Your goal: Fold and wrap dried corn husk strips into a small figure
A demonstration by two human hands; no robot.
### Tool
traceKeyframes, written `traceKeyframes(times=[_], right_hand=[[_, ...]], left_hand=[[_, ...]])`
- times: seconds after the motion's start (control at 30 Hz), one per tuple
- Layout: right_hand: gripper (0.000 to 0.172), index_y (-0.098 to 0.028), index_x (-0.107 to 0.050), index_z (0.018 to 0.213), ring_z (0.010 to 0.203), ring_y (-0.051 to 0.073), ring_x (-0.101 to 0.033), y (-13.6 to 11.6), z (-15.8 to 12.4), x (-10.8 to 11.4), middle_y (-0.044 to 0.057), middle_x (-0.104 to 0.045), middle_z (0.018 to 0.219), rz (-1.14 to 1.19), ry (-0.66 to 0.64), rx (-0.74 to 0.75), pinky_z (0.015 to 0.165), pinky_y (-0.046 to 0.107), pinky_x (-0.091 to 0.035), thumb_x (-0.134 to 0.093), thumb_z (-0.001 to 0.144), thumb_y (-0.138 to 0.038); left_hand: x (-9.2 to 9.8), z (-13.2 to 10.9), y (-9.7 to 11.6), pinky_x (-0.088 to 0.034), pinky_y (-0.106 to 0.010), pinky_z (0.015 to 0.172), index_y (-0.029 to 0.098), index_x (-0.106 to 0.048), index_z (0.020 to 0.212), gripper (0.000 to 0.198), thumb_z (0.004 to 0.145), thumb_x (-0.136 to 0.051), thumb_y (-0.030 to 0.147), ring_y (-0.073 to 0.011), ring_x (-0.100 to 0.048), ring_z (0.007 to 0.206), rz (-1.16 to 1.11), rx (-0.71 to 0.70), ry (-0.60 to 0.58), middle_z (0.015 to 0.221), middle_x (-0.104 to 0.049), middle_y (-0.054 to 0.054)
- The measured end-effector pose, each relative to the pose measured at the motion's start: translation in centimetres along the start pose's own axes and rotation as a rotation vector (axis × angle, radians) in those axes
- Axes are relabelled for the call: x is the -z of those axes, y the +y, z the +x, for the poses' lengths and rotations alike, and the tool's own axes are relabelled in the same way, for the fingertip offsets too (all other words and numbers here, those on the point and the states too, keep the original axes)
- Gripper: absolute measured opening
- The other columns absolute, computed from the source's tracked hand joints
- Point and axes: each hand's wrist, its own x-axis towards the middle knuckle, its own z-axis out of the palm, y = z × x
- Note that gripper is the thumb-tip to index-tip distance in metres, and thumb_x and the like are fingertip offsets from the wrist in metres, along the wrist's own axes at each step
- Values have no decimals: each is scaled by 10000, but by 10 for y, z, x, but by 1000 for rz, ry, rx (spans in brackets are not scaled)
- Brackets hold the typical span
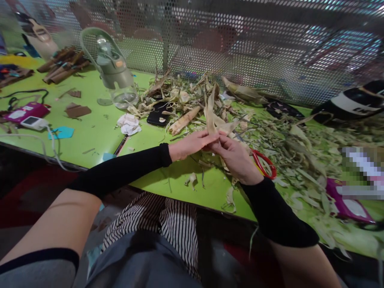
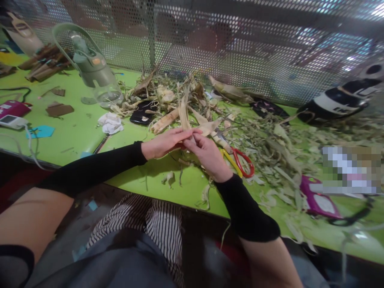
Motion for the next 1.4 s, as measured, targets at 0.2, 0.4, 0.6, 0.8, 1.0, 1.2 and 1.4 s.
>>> traceKeyframes(times=[0.2, 0.4, 0.6, 0.8, 1.0, 1.2, 1.4], right_hand=[[504, -261, -768, 1029, 896, 223, -677, -4, 1, 0, 43, -757, 996, 152, 33, -66, 803, 369, -571, -683, 874, -733], [440, -240, -777, 957, 843, 209, -645, -11, -4, 1, 51, -759, 948, -200, 223, 98, 759, 346, -535, -717, 899, -672], [249, -219, -740, 842, 732, 180, -602, -10, -1, 0, 37, -739, 855, -309, 254, 129, 700, 330, -487, -749, 867, -467], [216, -210, -736, 823, 712, 165, -582, -10, 0, 3, 24, -724, 807, -263, 182, 54, 687, 308, -471, -713, 865, -421], [245, -223, -695, 818, 675, 160, -564, -10, 0, 2, 21, -707, 780, -271, 156, 84, 662, 313, -471, -747, 835, -461], [266, -240, -642, 840, 612, 149, -502, -7, -2, -4, 22, -677, 779, -393, 251, 173, 607, 322, -452, -764, 832, -476], [193, -239, -633, 805, 621, 151, -497, -6, -1, -8, 24, -651, 784, -406, 210, 184, 631, 336, -458, -725, 834, -406]], left_hand=[[2, 2, 6, -494, -262, 837, 148, -750, 946, 229, 1052, -587, 270, -94, -577, 740, -223, 76, 82, 853, -701, -16], [3, 5, 10, -522, -290, 999, 159, -699, 859, 326, 1088, -477, 227, -113, -668, 853, -292, 63, 174, 824, -721, -10], [1, 4, 6, -531, -284, 978, 162, -693, 880, 310, 1091, -489, 263, -108, -656, 838, -239, 23, 151, 862, -737, -17], [0, 3, 6, -521, -261, 944, 161, -713, 905, 291, 1081, -515, 282, -109, -662, 870, -225, 21, 125, 936, -757, -39], [-1, 3, 2, -529, -252, 894, 155, -729, 915, 312, 1084, -510, 298, -112, -661, 851, -213, 9, 151, 937, -759, -49], [-2, 3, 0, -530, -255, 873, 167, -711, 909, 268, 1070, -542, 299, -126, -670, 866, -187, -21, 173, 966, -761, -47], [-9, -3, 1, -528, -246, 888, 175, -675, 938, 203, 1066, -549, 269, -114, -660, 900, -196, 24, 213, 951, -729, -22]])
